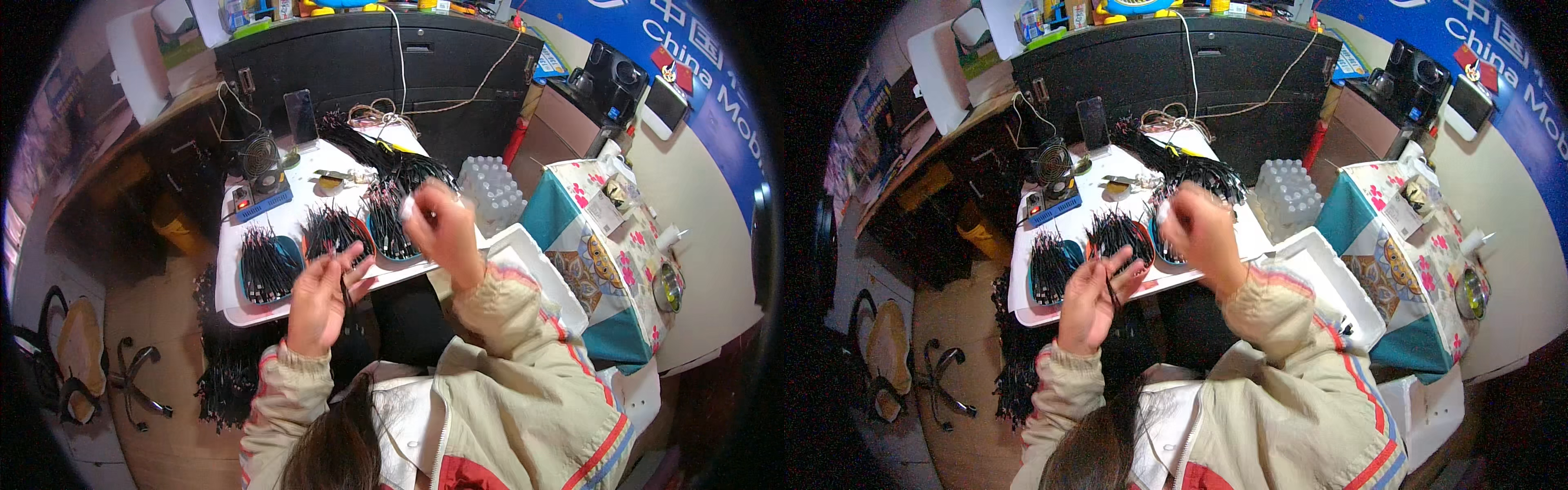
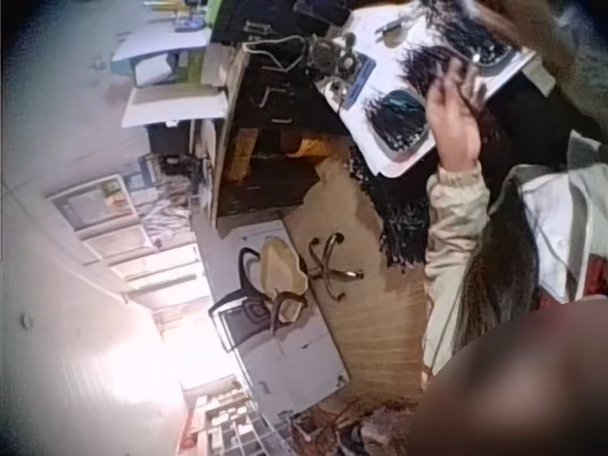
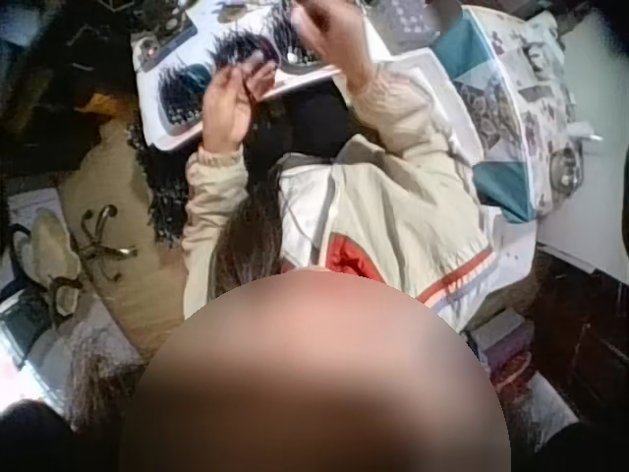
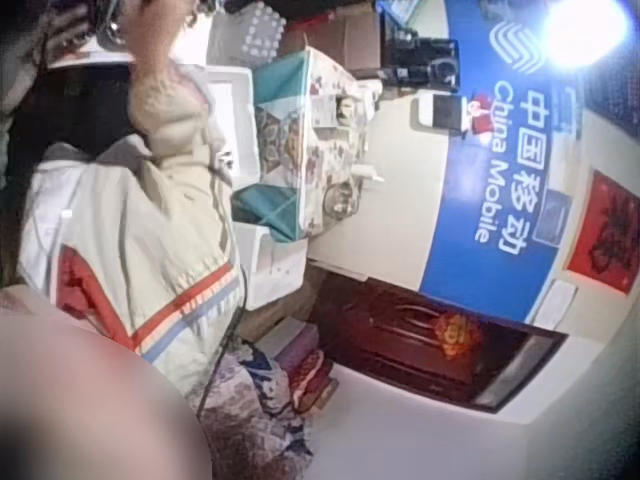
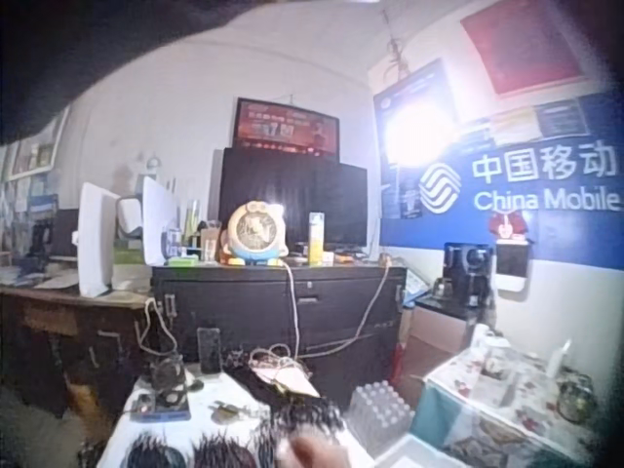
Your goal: The person repeatedly picks up small black electronic components from bowls on a table, attaches a small white piece to each, and places the finished items into a white tray. The process is continuous and repetitive.
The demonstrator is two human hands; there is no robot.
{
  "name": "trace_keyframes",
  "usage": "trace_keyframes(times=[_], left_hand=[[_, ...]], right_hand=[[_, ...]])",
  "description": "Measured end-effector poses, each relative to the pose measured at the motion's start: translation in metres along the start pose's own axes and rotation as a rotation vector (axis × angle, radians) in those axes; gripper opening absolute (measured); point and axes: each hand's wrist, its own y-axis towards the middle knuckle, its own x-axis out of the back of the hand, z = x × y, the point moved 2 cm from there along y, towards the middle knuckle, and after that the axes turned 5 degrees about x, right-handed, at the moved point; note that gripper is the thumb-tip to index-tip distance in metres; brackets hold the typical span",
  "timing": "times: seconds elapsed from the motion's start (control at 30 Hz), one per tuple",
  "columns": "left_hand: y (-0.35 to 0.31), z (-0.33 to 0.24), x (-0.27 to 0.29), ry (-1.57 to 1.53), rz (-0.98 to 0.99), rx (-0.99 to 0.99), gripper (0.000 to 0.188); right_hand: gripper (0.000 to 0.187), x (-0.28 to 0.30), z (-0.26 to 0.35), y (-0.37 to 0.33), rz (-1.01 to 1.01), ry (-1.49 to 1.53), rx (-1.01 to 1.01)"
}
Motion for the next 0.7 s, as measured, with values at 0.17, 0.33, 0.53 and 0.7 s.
trace_keyframes(times=[0.17,0.33,0.53,0.7], left_hand=[[0.039,-0.052,-0.013,0.045,0.067,-0.203,0.016],[0.007,-0.050,-0.028,0.326,0.062,-0.408,0.017],[-0.059,0.004,-0.032,0.395,0.108,-0.242,0.018],[-0.068,0.014,-0.026,0.367,0.105,-0.111,0.017]], right_hand=[[0.018,-0.031,0.051,-0.133,0.271,-0.003,0.124],[0.011,-0.065,0.021,-0.164,0.664,0.166,-0.019],[0.018,-0.030,0.008,-0.085,0.288,0.782,-0.328],[0.010,-0.019,0.040,-0.058,0.423,1.188,-0.450]])
